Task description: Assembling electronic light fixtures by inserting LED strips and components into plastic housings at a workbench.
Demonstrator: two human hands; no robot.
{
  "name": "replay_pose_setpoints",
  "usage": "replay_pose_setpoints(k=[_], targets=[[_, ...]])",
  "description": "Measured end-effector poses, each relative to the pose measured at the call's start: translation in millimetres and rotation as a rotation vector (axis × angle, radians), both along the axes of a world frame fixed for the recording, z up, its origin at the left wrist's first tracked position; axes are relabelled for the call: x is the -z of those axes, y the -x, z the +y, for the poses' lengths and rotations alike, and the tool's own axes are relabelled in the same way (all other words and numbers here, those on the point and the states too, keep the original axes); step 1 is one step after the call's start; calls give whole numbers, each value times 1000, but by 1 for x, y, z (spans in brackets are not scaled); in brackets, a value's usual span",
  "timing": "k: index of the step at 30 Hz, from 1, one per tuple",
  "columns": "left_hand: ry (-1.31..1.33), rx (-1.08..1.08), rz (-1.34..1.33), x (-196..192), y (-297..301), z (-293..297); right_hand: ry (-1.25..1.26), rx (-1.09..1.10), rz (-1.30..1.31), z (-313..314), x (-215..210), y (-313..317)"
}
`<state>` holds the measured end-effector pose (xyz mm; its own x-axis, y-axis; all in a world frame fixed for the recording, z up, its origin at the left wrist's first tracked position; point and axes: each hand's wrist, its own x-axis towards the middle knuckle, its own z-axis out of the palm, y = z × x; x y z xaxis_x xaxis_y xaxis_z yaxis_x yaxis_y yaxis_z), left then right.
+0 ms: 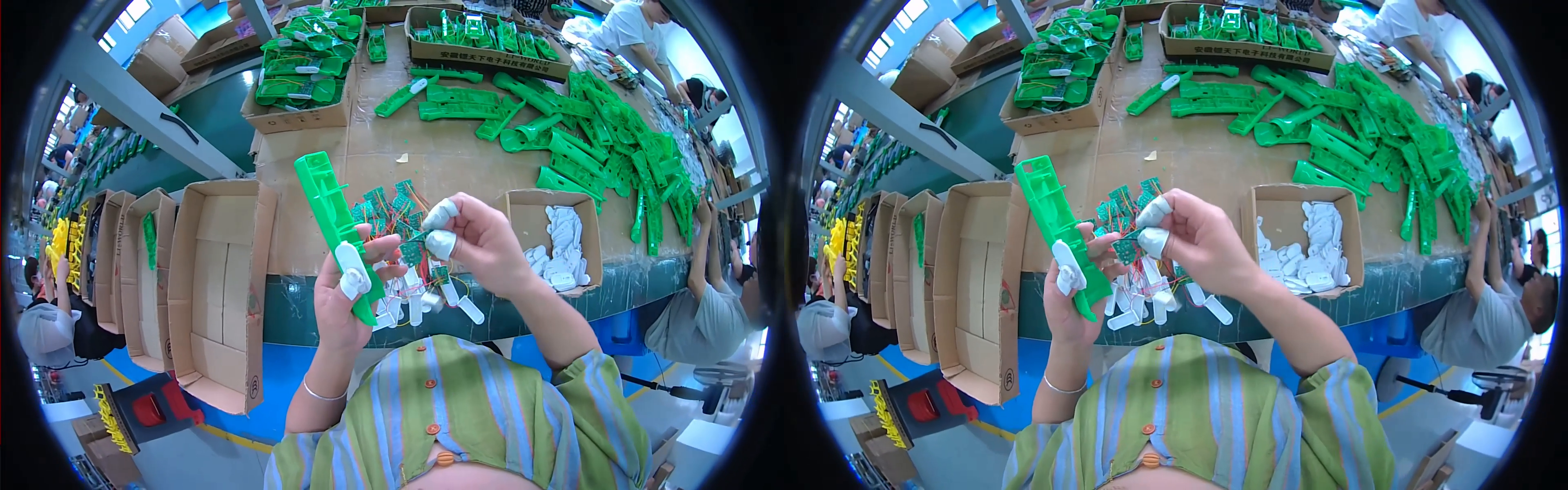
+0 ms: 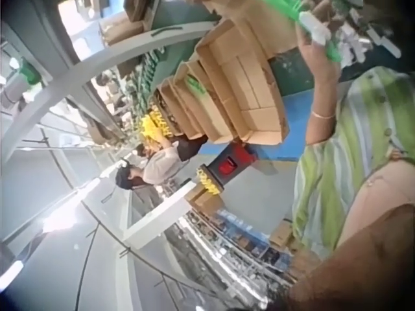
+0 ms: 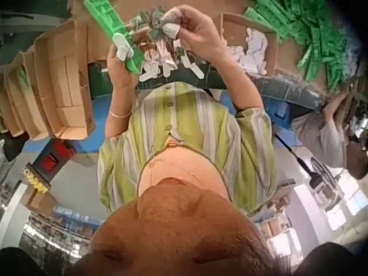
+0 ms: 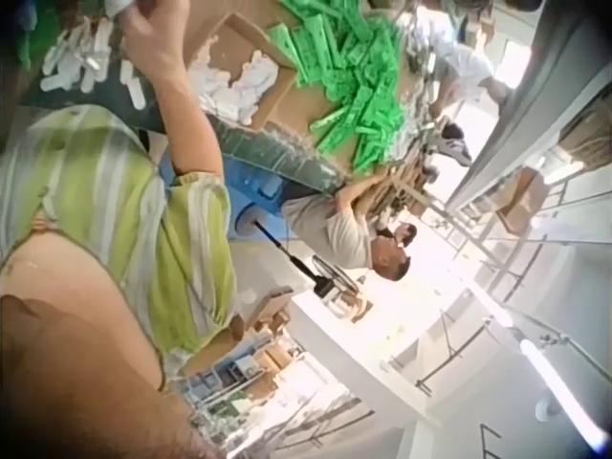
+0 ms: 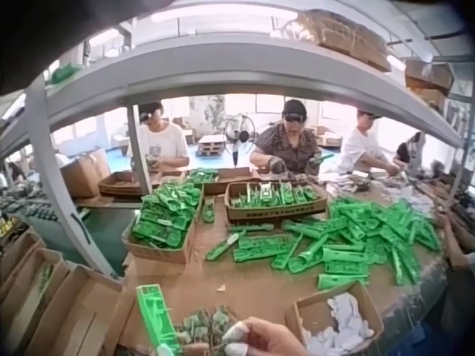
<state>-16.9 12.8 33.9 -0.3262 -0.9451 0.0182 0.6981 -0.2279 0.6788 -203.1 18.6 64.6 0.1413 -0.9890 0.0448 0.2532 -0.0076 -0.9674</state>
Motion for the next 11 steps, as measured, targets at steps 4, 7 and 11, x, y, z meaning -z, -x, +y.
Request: replay_pose_setpoints(k=[4, 7, 11], targets=[[86, -15, 15, 2, -4, 7, 103, 169, 168, 8, 11, -16], [254, -185, -277, 1, 2, 18, 123, 209, 293, 11, 14, -21], [408, -368, -485, 6, 7, 26, 128, 244, 216, 9, 21, -26]])
